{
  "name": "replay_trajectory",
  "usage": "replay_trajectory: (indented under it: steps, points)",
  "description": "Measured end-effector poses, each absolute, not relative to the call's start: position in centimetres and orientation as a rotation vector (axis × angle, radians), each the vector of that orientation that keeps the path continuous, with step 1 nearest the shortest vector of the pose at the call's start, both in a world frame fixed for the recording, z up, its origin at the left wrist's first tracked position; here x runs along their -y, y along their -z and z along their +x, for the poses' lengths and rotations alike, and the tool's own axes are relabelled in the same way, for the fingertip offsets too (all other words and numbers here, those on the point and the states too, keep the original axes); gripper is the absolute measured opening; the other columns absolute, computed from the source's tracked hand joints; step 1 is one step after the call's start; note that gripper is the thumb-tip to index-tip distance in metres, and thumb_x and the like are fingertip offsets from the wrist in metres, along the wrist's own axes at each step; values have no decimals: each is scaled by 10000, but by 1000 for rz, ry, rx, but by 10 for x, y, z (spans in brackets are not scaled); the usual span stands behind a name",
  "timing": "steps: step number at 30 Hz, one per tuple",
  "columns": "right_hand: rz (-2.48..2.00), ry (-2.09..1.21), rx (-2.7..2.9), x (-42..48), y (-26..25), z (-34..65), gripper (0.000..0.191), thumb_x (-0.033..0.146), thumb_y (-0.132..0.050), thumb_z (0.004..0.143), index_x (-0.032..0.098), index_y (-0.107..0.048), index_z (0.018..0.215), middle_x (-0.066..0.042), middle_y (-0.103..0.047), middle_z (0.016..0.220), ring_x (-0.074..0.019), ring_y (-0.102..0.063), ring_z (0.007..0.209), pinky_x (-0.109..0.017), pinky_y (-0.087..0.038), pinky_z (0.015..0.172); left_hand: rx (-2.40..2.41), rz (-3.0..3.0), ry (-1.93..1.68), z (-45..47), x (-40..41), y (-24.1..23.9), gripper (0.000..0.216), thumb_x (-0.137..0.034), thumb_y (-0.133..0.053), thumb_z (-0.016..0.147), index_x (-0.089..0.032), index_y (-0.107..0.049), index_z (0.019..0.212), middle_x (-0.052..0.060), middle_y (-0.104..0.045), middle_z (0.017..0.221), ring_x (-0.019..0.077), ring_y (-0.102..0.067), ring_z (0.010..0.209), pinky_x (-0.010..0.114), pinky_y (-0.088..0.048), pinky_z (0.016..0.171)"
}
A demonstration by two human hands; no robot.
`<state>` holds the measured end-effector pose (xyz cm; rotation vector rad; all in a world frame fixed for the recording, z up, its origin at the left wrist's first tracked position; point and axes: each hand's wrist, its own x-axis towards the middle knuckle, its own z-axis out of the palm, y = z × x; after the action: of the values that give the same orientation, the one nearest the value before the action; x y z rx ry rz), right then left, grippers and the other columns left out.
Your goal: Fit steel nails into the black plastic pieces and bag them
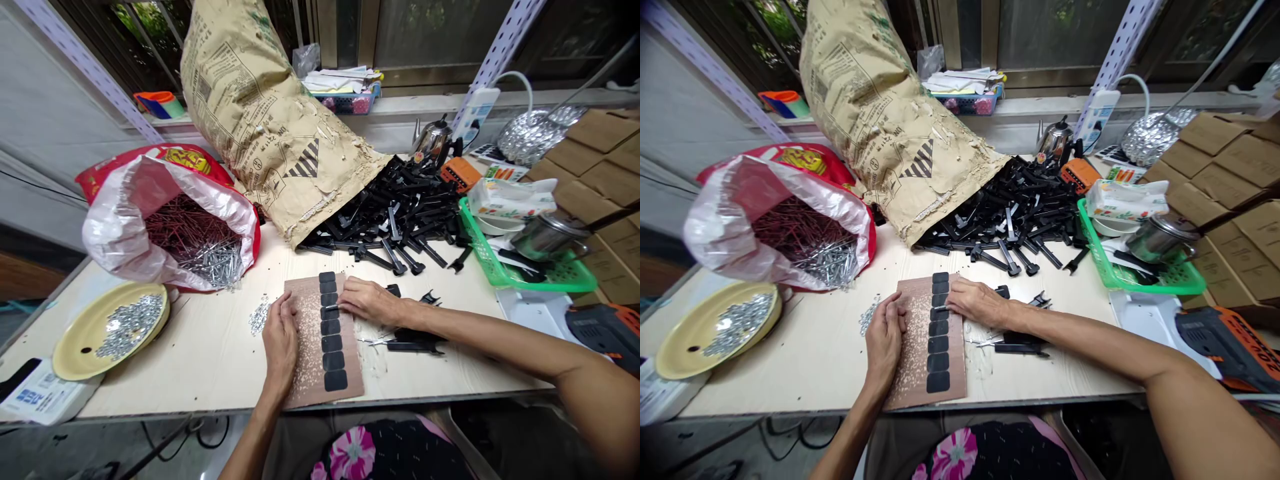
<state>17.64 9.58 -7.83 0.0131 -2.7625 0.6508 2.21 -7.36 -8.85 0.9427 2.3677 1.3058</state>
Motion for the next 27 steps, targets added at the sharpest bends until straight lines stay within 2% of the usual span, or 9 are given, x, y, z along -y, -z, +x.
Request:
replay_trajectory:
  steps: [4, 6, 9, 11, 15, 20, 27]
  points:
    - [-74, -646, 2733, -95, 77, 174, 229, 238, -409, 950, 135, -596, 867, -59, -542, 845, -152, -480, 826, -269, -459, 717, -2368, 946, -1304, 22, 73, 87, 415, -409, -316, 923, -175, -541, 1181, 68, -627, 911, 209, -588, 843, 348, -442, 805]
    - [-104, -598, 2754, -84, 81, 176, 246, 213, -385, 955, 138, -588, 839, -53, -535, 816, -150, -478, 792, -266, -462, 669, -2372, 949, -1306, 22, 73, 86, 413, -411, -318, 922, -176, -541, 1179, 68, -626, 903, 208, -588, 835, 350, -443, 804]
    - [266, -587, 2837, -64, 84, 184, 272, 139, -332, 955, 154, -574, 834, -29, -524, 760, -135, -464, 731, -238, -445, 590, -2367, 943, -1313, 23, 73, 85, 412, -409, -319, 921, -174, -543, 1175, 67, -626, 891, 204, -590, 807, 344, -450, 782]
    - [485, -582, 2858, -60, 84, 187, 268, 110, -318, 949, 158, -571, 874, -25, -531, 774, -133, -463, 740, -235, -444, 594, -2361, 935, -1318, 23, 73, 86, 414, -410, -318, 921, -172, -547, 1170, 68, -627, 888, 203, -591, 803, 343, -452, 776]
    - [-38, -461, 2879, -80, 80, 182, 353, 88, -222, 955, 125, -558, 855, -34, -510, 761, -130, -449, 707, -234, -418, 564, -2347, 950, -1353, 22, 73, 87, 408, -413, -333, 915, -186, -550, 1176, 58, -627, 864, 208, -591, 812, 344, -449, 781]
    - [246, -376, 2901, -76, 90, 183, 220, 144, -352, 953, 150, -556, 869, -45, -516, 834, -147, -442, 804, -240, -390, 621, -2341, 954, -1353, 22, 73, 88, 411, -411, -326, 920, -175, -548, 1174, 47, -625, 832, 196, -590, 773, 327, -446, 753]
    - [26, -562, 2840, -77, 91, 192, 271, 234, -369, 965, 154, -600, 850, -40, -529, 799, -140, -468, 774, -244, -410, 660, -2373, 957, -1309, 21, 73, 86, 409, -403, -329, 920, -174, -554, 1174, 55, -629, 856, 193, -593, 773, 328, -449, 768]
